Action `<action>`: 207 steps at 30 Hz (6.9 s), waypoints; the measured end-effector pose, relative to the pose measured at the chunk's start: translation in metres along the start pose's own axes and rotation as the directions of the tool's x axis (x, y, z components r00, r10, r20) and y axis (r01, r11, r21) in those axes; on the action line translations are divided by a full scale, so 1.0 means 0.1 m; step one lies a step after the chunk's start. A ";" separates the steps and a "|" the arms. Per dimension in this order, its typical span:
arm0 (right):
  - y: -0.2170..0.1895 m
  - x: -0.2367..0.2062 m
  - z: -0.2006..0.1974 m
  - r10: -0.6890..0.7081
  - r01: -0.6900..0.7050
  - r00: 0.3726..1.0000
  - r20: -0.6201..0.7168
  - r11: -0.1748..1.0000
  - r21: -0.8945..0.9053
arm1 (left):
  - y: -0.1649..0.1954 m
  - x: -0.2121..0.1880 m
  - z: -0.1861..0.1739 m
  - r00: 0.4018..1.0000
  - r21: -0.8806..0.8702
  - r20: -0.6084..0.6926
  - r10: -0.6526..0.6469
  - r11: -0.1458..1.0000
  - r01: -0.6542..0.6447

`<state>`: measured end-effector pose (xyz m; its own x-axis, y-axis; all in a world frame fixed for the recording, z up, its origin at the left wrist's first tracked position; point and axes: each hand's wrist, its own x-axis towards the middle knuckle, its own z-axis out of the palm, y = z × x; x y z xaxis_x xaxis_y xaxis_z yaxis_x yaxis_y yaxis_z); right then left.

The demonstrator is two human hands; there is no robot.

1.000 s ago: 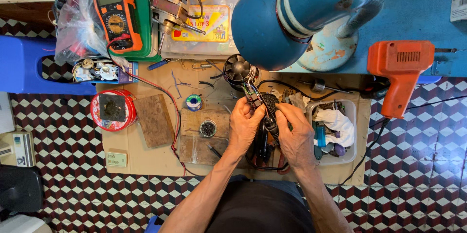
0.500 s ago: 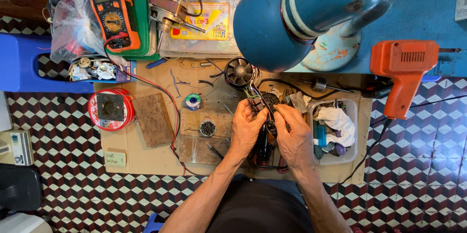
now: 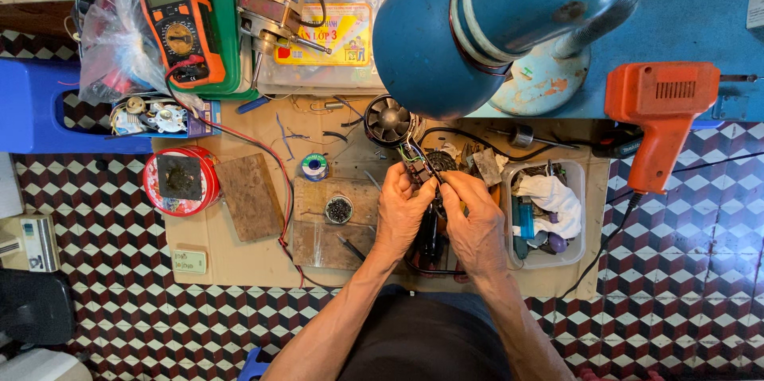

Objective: The person repairs a hair dryer by stripping wires, connecting them to a switch, and securing the connections with electrical tape. They then reassemble the hair dryer housing.

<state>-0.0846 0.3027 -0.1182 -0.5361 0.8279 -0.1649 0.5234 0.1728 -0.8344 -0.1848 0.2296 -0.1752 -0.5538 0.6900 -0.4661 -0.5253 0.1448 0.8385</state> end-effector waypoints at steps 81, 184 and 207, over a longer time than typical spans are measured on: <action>0.86 -1.51 0.39 0.561 -0.576 0.812 -0.158 0.814 -0.071 | 0.17 0.14 -0.41 0.967 0.131 0.252 0.021 0.990 -0.056; -0.20 0.21 0.29 0.125 -0.098 0.982 -0.138 0.977 0.188 | -0.29 0.23 0.01 0.996 -0.193 -0.062 -0.062 0.980 0.049; -0.25 0.40 0.09 0.003 -0.003 0.999 0.050 1.000 0.005 | -0.15 0.20 0.03 0.996 0.081 -0.072 -0.053 0.995 0.059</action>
<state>-0.1252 0.3266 -0.1084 -0.5674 0.8005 -0.1932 0.5218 0.1679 -0.8364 -0.1859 0.2436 -0.1966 -0.5705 0.6284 -0.5288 -0.5025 0.2422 0.8300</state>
